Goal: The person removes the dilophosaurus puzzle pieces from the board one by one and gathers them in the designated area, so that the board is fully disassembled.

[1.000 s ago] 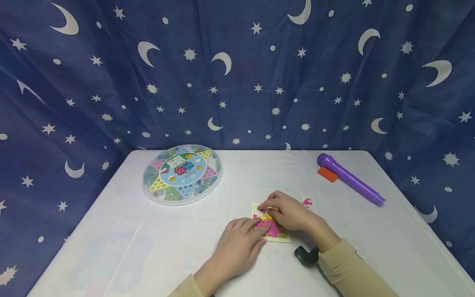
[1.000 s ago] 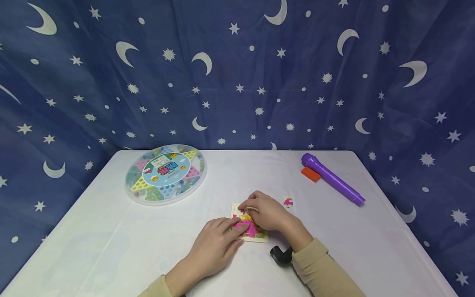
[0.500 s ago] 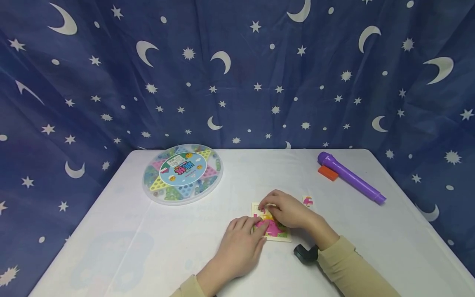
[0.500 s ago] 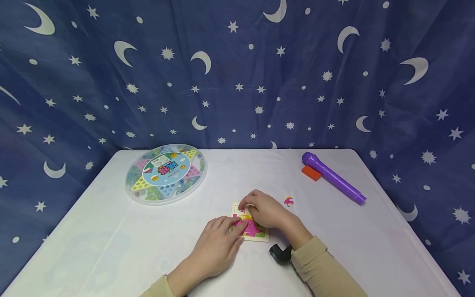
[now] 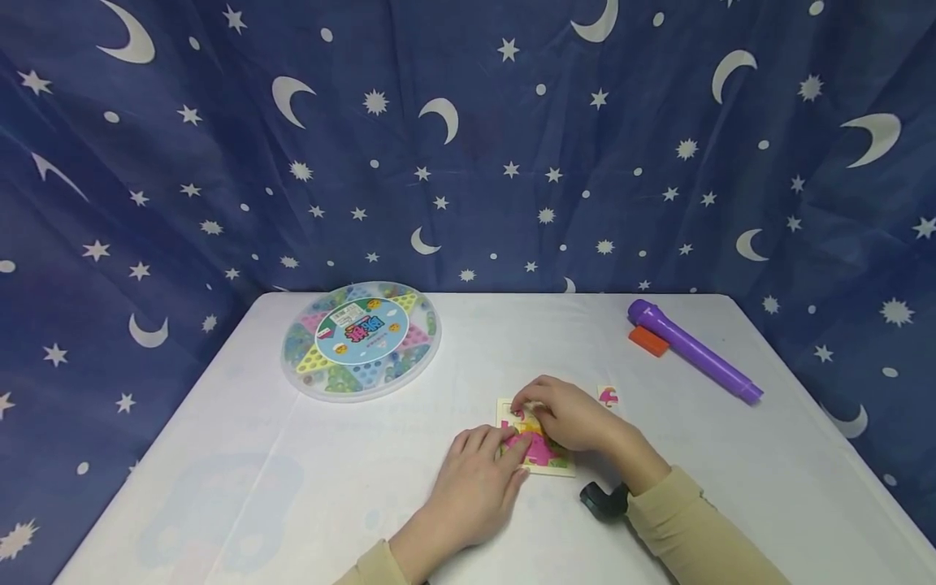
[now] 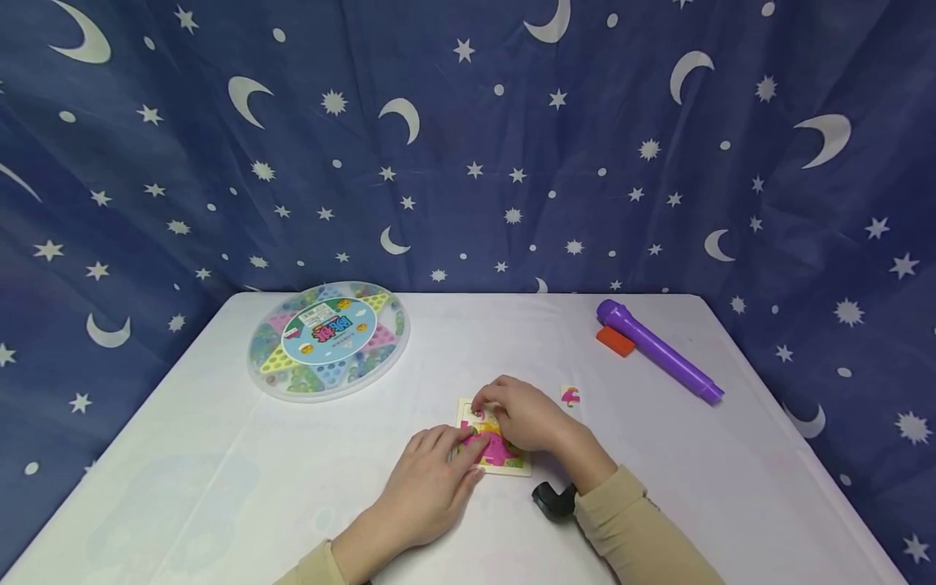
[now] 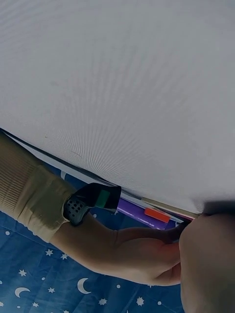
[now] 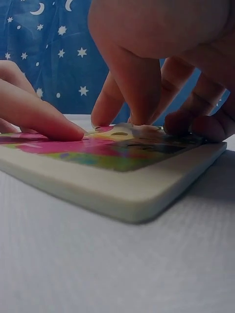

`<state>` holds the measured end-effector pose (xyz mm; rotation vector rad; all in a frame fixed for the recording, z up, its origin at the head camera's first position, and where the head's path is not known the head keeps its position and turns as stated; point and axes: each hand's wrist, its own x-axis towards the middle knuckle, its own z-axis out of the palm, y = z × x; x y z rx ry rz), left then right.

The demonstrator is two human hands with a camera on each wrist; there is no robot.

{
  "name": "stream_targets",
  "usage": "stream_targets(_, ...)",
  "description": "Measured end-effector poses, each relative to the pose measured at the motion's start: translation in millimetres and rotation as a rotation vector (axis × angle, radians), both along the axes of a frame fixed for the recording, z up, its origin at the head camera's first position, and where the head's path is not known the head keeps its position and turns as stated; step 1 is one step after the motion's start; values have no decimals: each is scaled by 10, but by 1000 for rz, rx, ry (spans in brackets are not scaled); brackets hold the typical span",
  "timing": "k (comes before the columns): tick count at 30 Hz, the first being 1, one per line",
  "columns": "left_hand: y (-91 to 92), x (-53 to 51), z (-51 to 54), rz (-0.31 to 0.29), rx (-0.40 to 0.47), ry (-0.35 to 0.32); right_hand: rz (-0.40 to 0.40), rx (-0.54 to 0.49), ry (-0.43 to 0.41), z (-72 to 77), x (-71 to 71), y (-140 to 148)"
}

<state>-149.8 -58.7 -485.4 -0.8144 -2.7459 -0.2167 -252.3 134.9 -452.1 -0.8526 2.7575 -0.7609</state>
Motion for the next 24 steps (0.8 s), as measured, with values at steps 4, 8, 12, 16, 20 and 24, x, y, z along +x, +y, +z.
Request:
stream_targets(4,-6,-3,-6,5,-2,-4,12,0,7,9,14,-2)
stream_targets(8,-12,-4,-22,2,6,10,0,10,-12,31,29,-4)
stream_targets(12,-2,-12,-24,-1,7,8,-34,16,-34,61,45,1)
stream_targets(16,3,-7,-32,4,1,-1,-54,24,-40,64,52,-6)
stream_targets(20,-4,1,-30,1,-2,0,-77,40,-34,64,58,-12)
stream_targets(24,-8,2,-28,1,-4,-7,-77,21,-40,71,67,-6)
